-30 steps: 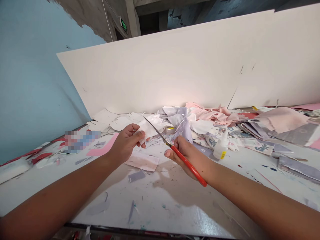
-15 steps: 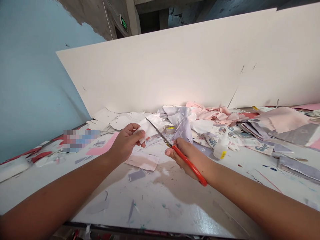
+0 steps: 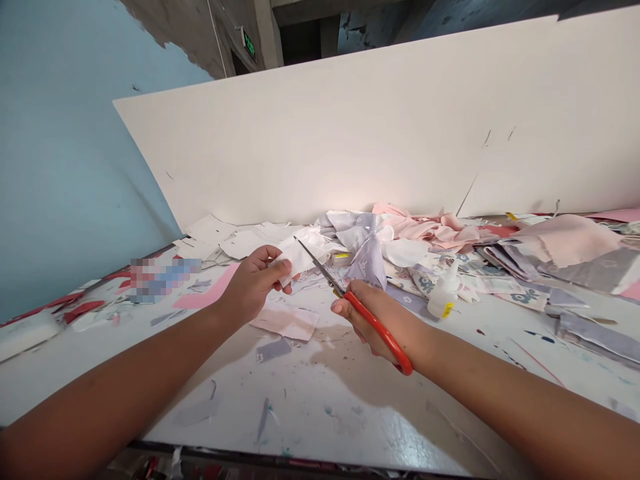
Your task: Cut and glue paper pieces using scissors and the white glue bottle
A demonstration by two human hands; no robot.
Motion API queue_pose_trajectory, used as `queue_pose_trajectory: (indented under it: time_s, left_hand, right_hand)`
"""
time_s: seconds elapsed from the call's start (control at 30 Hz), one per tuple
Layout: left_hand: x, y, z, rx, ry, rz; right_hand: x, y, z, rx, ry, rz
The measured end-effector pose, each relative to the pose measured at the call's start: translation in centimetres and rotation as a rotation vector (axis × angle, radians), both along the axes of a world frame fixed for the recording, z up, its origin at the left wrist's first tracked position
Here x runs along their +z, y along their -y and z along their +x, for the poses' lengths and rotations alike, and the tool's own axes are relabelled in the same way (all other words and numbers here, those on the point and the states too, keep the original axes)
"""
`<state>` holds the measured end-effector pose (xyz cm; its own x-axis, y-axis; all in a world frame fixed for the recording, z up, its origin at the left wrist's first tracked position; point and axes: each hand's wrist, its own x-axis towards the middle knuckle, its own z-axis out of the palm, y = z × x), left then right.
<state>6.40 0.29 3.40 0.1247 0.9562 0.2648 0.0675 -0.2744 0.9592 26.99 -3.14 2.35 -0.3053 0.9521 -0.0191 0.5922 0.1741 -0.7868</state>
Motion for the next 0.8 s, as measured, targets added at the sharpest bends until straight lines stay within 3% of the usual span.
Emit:
queue_pose_trajectory:
  time_s: [0.2, 0.37, 0.47, 0.67, 0.8]
  left_hand:
    - [0.1, 0.1, 0.0, 0.001, -0.017, 0.003]
    - [0.2, 0.0, -0.2, -0.041, -0.037, 0.003]
    - [0.4, 0.0, -0.4, -0.144, -0.047, -0.049]
    - [0.2, 0.4, -0.2, -0.410, -0.240, -0.197]
    - [-0.2, 0.7, 0.4, -0.458, -0.321, -0.239]
  right_hand:
    - [0.3, 0.0, -0.1, 0.024, -0.074, -0.063]
    - [0.3, -0.2, 0.5, -0.005, -0.180, 0.035]
    - [0.6, -0.2, 0.8, 0.014, -0.208, 0.059]
    - [0.5, -0.3, 0.0, -0.019, -0.387, -0.058]
    - [0.5, -0.1, -0.8, -0.066, -0.381, -0.085]
